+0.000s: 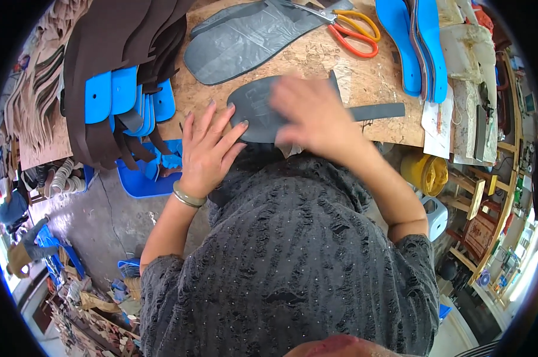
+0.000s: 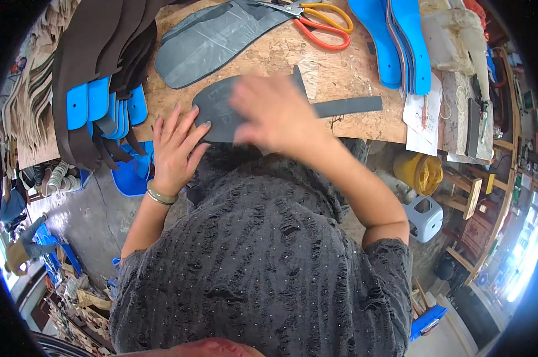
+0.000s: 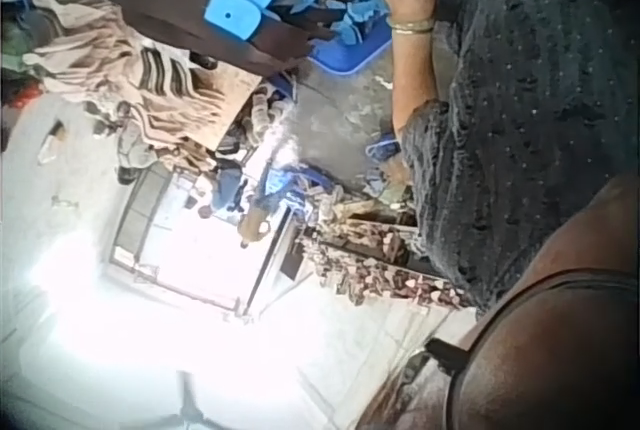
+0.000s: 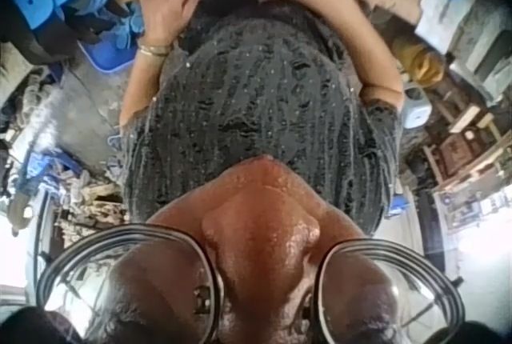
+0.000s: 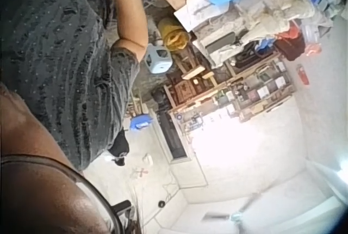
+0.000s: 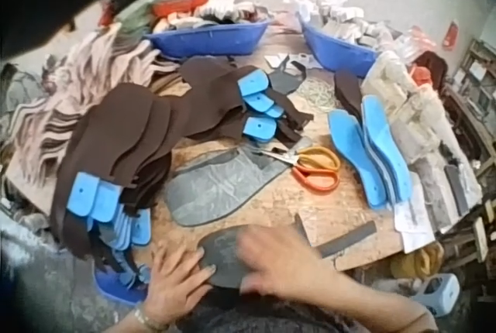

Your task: Assembling shoe components by attaching leather pieces to a sole template.

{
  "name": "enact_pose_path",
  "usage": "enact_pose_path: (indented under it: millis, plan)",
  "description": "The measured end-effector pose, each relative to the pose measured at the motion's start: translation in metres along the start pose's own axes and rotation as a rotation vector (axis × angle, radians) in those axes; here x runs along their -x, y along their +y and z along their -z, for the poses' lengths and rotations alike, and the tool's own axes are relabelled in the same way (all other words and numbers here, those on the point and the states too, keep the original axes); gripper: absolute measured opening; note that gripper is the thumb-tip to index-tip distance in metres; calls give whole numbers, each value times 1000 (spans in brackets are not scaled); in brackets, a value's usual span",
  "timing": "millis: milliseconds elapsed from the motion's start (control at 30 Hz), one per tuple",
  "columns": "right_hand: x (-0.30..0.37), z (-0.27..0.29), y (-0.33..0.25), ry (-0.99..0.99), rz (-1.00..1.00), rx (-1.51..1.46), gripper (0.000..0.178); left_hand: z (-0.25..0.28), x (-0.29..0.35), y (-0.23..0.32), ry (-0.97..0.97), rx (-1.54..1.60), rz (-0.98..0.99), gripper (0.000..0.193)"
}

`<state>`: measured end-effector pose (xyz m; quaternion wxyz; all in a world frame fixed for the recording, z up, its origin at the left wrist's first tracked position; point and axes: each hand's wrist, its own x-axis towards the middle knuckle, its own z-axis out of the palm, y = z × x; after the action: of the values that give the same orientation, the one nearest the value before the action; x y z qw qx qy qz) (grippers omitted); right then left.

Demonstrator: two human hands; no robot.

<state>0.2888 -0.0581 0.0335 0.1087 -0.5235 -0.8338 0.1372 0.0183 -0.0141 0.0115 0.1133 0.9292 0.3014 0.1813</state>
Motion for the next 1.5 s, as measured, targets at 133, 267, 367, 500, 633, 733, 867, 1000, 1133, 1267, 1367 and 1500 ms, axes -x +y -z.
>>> enact_pose_path:
  millis: [133,267,367,500,633,733,867,1000,1133,1267,1367,1500]
  plan:
    - [-18,1,-8,375,175,-41,61,-2,-1,1,1,16,-32,47]
    - [-24,-8,16,358,24,104,52,-3,4,-1,-14,-73,-46,48]
    - [17,34,48,807,-187,-144,40,-2,8,-2,-43,-141,-31,49]
    - [103,75,123,1051,-650,166,41,1,8,-8,-30,-155,-116,52]
    - [135,94,156,649,-1072,180,51,12,0,0,-83,-67,4,47]
    - [126,96,157,626,-989,370,55,9,-2,1,-42,-13,110,39]
    - [140,106,179,681,-887,17,43,-8,-14,-2,170,135,117,46]
    - [135,102,161,1021,-699,-419,28,-5,-21,4,265,279,192,51]
    - [95,93,99,1075,-382,-937,41,-4,-18,0,227,271,200,58]
    - [83,77,75,731,-418,-1245,49,-2,-10,-4,206,300,243,70]
    - [71,60,59,444,-359,-1574,62,-2,-9,-6,219,296,231,79]
    - [61,45,53,289,-225,-1007,70,-2,-9,-7,189,293,214,83]
